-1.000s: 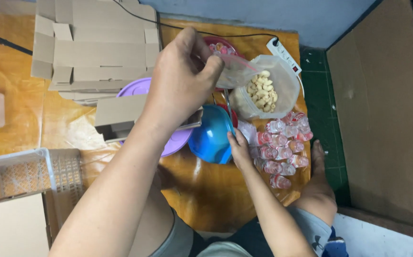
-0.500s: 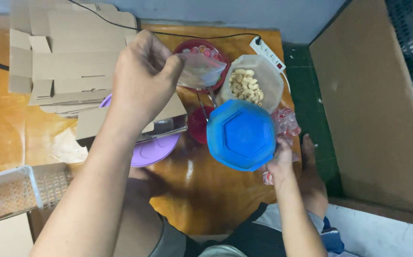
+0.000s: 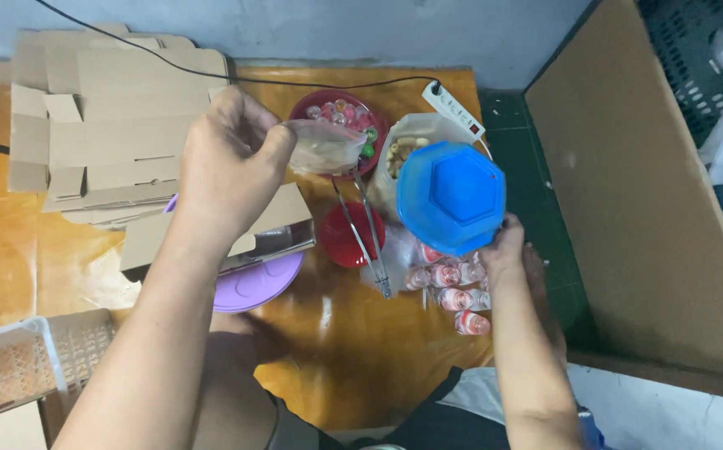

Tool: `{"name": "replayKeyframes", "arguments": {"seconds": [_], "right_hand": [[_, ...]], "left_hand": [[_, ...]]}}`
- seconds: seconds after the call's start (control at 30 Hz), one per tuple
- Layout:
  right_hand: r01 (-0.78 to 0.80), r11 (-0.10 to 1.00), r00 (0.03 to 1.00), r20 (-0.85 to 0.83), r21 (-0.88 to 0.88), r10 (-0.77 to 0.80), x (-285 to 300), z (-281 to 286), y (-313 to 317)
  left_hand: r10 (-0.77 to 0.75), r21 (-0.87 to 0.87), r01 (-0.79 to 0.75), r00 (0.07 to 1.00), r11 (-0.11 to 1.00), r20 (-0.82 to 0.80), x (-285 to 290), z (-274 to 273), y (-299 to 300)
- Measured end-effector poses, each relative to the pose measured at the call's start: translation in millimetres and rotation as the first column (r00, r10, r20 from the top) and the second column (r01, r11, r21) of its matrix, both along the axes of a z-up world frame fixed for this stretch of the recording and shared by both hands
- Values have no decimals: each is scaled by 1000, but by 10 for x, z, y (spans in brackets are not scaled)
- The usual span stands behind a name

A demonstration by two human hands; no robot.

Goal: The person is packing nuts into small plastic bags using tongs and organizing various food items into boxes and containers.

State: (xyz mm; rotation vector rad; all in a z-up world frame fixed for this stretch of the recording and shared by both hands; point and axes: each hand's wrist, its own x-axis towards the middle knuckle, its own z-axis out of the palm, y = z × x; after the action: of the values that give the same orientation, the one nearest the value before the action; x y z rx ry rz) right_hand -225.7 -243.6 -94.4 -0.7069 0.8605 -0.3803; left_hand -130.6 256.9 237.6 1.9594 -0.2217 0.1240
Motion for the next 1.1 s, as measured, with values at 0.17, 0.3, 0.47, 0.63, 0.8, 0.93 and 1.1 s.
{"name": "replayKeyframes", "arguments": {"seconds": [0.17, 0.3, 0.47, 0.63, 0.8, 0.93, 1.1], "right_hand": [[-73, 989, 986, -159, -126, 52, 374, 7, -249], [-49, 990, 984, -176, -133, 25, 667, -99, -218], [-24, 975, 973, -228, -219, -28, 884, -163, -55], [-8, 952, 960, -267, -306, -78, 1091, -170, 67], [14, 903, 940, -302, -430, -159, 721, -185, 204], [20, 870, 930, -310, -492, -196, 691, -137, 292], [21, 803, 920, -304, -595, -249, 693, -47, 417]], "left_hand": [[21, 10, -21, 999, 1000, -33, 30, -53, -21], [33, 59, -26, 993, 998, -112, 54, -1, -57], [-10, 23, 13, 994, 1000, -104, 122, -81, -107], [-38, -15, 36, 994, 999, -100, 141, -95, -130], [-36, -13, 34, 993, 999, -108, 127, -87, -161], [-54, -20, 53, 996, 998, -67, 144, -188, -215], [1, -6, -2, 984, 1000, -181, 172, -223, -306]]}}
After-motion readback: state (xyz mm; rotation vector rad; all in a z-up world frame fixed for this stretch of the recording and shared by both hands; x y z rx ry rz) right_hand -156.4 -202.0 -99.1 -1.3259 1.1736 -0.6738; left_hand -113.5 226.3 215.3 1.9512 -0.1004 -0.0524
